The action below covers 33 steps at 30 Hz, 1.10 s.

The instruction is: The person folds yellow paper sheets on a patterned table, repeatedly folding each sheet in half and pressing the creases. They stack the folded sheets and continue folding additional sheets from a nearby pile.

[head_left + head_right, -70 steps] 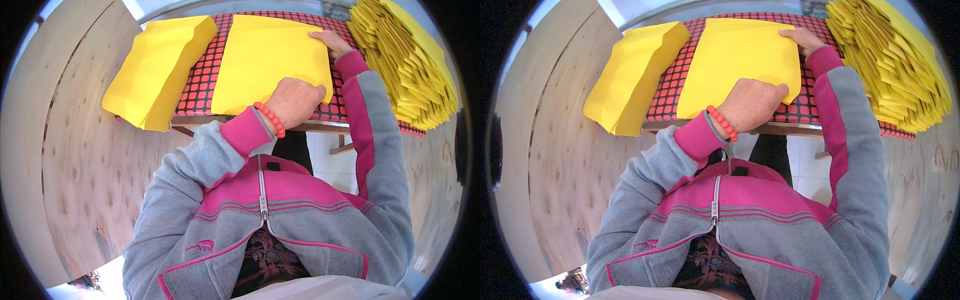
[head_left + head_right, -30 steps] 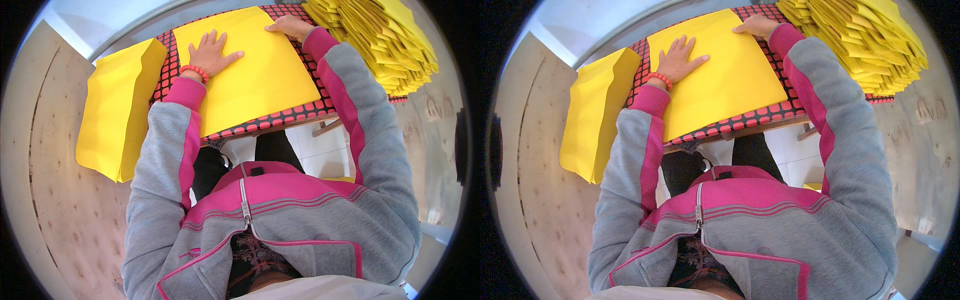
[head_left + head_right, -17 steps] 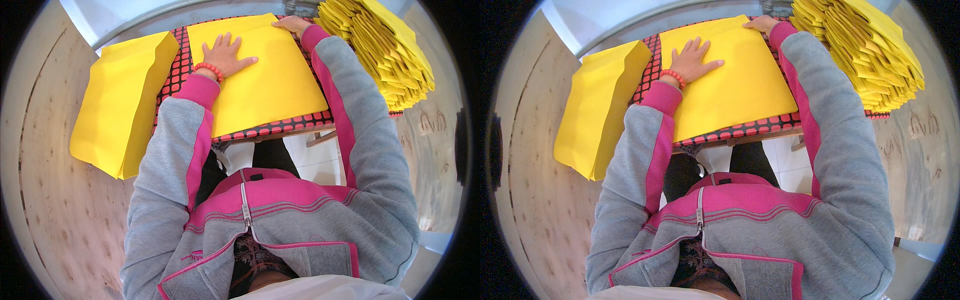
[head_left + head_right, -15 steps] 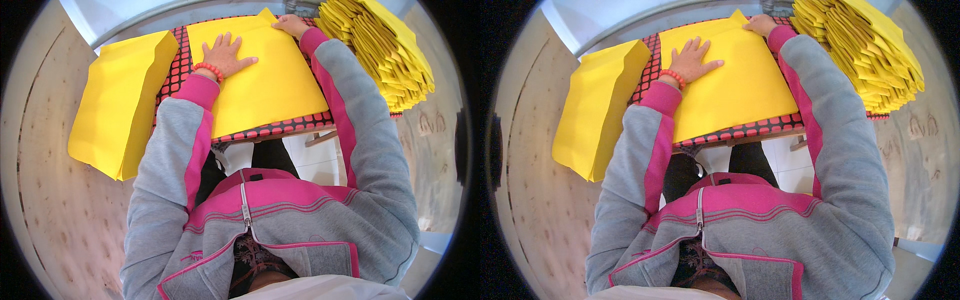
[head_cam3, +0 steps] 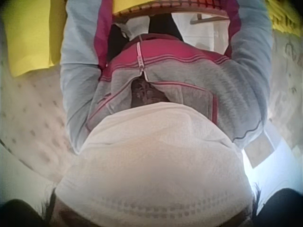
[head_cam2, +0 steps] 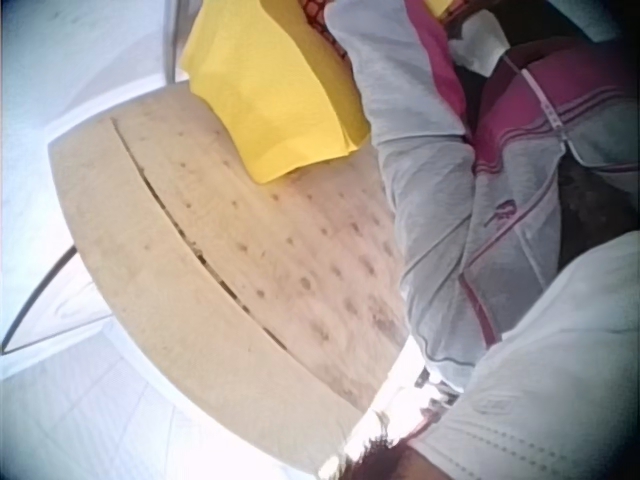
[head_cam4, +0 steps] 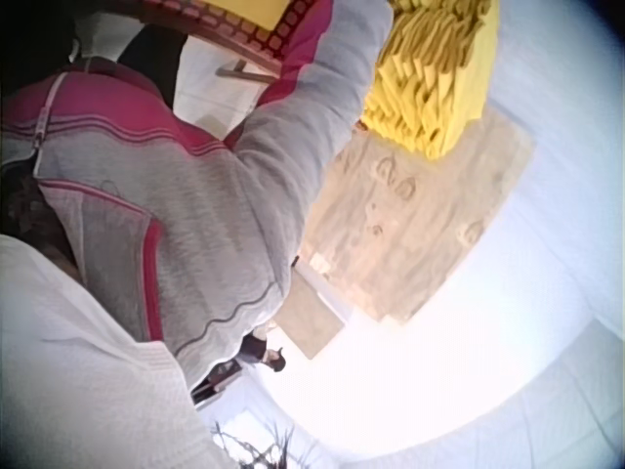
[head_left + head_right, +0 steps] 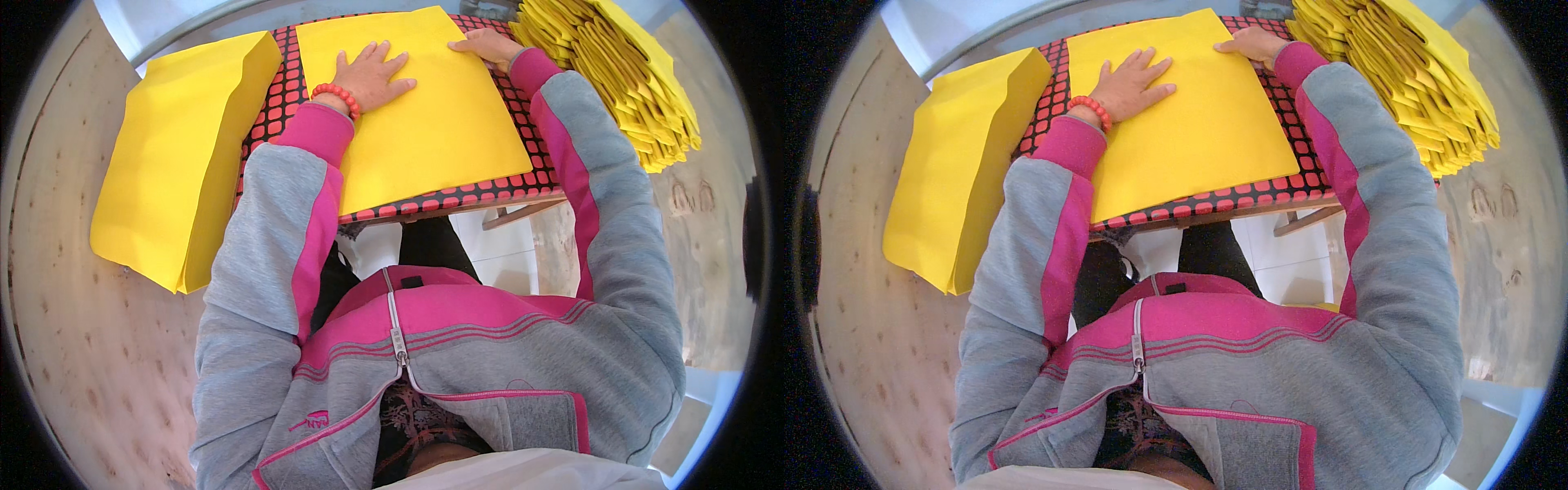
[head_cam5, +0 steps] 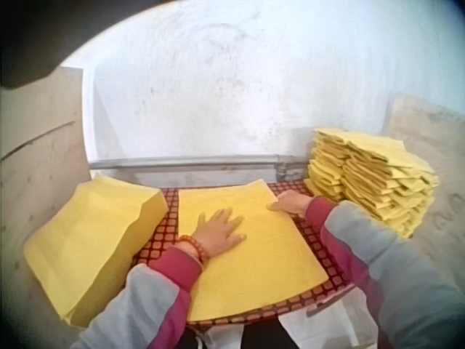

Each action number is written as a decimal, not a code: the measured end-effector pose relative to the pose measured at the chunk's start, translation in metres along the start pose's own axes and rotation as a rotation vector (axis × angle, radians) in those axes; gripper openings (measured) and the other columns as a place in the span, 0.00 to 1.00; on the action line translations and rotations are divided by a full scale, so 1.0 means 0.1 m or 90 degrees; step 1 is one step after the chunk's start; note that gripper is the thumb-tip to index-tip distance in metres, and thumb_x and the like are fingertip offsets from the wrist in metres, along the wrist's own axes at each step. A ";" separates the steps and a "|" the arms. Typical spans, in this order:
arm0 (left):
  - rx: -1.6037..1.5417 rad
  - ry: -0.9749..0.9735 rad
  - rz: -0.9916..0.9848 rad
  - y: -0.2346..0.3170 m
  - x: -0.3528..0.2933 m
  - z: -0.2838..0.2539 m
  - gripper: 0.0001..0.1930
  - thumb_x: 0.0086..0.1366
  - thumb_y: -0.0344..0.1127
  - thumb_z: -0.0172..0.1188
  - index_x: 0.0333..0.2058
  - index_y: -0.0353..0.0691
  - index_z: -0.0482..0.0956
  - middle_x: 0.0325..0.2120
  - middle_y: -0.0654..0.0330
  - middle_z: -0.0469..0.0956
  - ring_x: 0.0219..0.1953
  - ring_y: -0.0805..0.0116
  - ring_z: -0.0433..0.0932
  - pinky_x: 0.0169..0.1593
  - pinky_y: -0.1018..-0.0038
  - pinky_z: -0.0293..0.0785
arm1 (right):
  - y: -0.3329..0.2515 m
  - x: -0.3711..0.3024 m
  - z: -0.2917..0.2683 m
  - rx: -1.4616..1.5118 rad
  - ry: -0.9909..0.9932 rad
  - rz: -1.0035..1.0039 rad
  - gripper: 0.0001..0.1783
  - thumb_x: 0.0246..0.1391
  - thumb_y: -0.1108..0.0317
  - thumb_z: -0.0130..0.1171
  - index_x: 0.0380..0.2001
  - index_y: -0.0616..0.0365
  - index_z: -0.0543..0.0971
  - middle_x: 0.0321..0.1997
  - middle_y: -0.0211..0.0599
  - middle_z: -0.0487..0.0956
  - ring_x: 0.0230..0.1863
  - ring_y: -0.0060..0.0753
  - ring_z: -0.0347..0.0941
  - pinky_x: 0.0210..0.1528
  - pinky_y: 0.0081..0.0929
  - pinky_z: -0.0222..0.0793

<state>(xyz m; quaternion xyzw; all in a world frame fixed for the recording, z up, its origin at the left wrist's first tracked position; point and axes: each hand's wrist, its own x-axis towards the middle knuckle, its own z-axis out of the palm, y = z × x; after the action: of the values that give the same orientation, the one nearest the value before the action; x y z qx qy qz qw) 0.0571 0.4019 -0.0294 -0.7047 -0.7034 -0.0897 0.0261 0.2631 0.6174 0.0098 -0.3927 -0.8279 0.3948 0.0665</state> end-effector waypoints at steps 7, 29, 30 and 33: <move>-0.021 -0.056 0.001 0.04 -0.13 -0.24 0.43 0.63 0.74 0.52 0.70 0.55 0.66 0.71 0.52 0.59 0.75 0.54 0.53 0.70 0.31 0.47 | -0.17 -0.24 0.50 -0.758 0.341 -0.568 0.07 0.55 0.63 0.64 0.32 0.52 0.77 0.38 0.37 0.80 0.30 0.36 0.78 0.29 0.31 0.73; -0.023 -0.068 -0.006 0.04 -0.30 -0.44 0.48 0.56 0.73 0.61 0.69 0.48 0.68 0.67 0.49 0.65 0.71 0.51 0.61 0.68 0.36 0.55 | -0.17 -0.71 0.54 -0.836 0.325 -0.469 0.10 0.57 0.62 0.59 0.37 0.55 0.78 0.38 0.39 0.81 0.40 0.43 0.82 0.35 0.40 0.78; -0.031 -0.081 -0.013 0.05 -0.30 -0.44 0.48 0.56 0.73 0.61 0.68 0.48 0.68 0.67 0.48 0.65 0.71 0.51 0.62 0.68 0.38 0.56 | -0.19 -0.73 0.57 -0.860 0.335 -0.573 0.10 0.55 0.61 0.60 0.36 0.56 0.78 0.39 0.39 0.81 0.40 0.42 0.82 0.34 0.38 0.78; -0.055 -0.098 -0.031 0.00 -0.31 -0.46 0.47 0.56 0.72 0.62 0.67 0.46 0.70 0.66 0.47 0.66 0.70 0.50 0.63 0.68 0.44 0.59 | -0.23 -0.73 0.38 -0.592 0.359 -0.433 0.11 0.62 0.58 0.60 0.37 0.54 0.79 0.34 0.29 0.82 0.31 0.31 0.80 0.27 0.28 0.74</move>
<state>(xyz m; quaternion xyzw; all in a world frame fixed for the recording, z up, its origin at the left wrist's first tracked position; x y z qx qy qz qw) 0.0536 0.3642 0.0105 -0.6926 -0.7157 -0.0659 -0.0608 0.2833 0.5349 0.0148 -0.1845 -0.9417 -0.1675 0.2261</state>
